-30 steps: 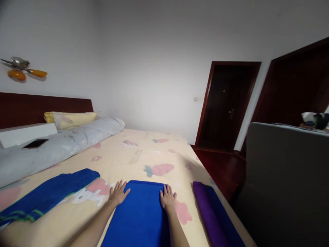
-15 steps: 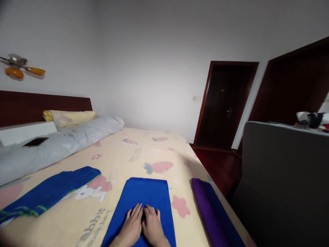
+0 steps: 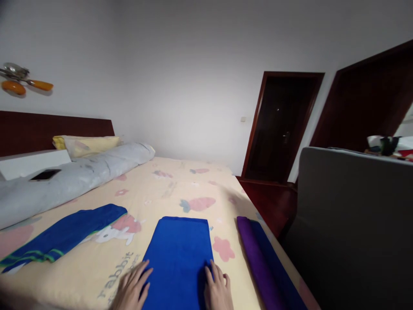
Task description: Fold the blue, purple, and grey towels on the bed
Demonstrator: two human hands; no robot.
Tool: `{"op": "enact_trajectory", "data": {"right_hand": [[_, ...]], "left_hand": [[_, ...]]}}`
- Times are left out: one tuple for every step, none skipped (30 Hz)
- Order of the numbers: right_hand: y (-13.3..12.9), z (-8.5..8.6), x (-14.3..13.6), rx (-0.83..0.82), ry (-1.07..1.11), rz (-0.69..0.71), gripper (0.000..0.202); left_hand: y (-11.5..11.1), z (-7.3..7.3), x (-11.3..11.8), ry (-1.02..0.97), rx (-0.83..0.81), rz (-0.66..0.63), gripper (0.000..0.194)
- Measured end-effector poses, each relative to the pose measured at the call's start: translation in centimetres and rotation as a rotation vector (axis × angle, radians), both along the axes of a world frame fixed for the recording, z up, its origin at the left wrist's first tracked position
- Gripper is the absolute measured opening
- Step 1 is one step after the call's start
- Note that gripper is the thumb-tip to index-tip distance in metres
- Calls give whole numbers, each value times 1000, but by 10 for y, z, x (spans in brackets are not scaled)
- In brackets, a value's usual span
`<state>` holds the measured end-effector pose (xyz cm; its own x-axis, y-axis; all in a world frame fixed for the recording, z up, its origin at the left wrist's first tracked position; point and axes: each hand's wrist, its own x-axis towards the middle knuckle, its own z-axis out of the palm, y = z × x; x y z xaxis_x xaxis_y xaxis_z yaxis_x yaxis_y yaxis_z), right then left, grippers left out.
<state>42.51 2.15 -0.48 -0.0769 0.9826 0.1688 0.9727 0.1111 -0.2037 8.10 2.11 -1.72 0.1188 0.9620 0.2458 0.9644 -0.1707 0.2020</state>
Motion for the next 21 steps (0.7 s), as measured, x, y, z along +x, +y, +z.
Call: {"op": "enact_trajectory", "data": {"right_hand": [[-1, 4, -10, 7, 12, 35, 47], [-3, 6, -22, 11, 35, 83, 47], [-4, 7, -36, 11, 67, 132, 46], [-4, 5, -51, 7, 100, 176, 44], [-4, 1, -66, -1, 132, 214, 42], [-3, -7, -79, -12, 159, 245, 41], [-2, -17, -91, -23, 179, 273, 41], [-1, -29, -99, -23, 190, 289, 41], [0, -43, -104, -4, 190, 288, 42], [1, -56, -106, 40, 180, 264, 42], [2, -68, -104, 106, 160, 226, 42], [2, -79, -101, 187, 126, 193, 42], [2, -86, -95, 278, 82, 178, 42], [1, -91, -87, 379, 31, 190, 43], [-1, -94, -80, 479, -22, 216, 44], [-3, -94, -72, 572, -69, 233, 45], [-5, -92, -64, 653, -105, 228, 46], [-8, -90, -57, 715, -128, 200, 46], [-11, -87, -51, 754, -141, 162, 47], [-14, -84, -46, 774, -149, 134, 47], [-17, -82, -41, 781, -156, 119, 48]], "left_hand": [[-3, 1, 8, -20, -8, -69, 46], [-5, 3, 19, -40, -25, -143, 46], [-6, 2, 32, -57, -49, -207, 46], [-6, 1, 45, -68, -75, -251, 46], [-5, -3, 59, -73, -106, -274, 48], [-3, -10, 72, -74, -140, -276, 49], [-1, -19, 83, -73, -171, -259, 49], [1, -30, 92, -72, -192, -238, 49], [4, -42, 97, -68, -196, -221, 48], [6, -54, 98, -61, -176, -214, 47], [7, -66, 97, -45, -127, -217, 45], [7, -76, 92, -21, -47, -232, 44], [6, -83, 85, 16, 57, -262, 44], [5, -87, 76, 61, 180, -293, 45], [3, -87, 66, 110, 314, -317, 48], [0, -84, 57, 160, 448, -329, 50], [-3, -79, 48, 208, 568, -330, 53], [-7, -71, 39, 251, 662, -319, 55], [-10, -63, 32, 287, 726, -302, 55], [-13, -55, 25, 316, 759, -287, 55], [-16, -48, 20, 338, 770, -281, 54]]}}
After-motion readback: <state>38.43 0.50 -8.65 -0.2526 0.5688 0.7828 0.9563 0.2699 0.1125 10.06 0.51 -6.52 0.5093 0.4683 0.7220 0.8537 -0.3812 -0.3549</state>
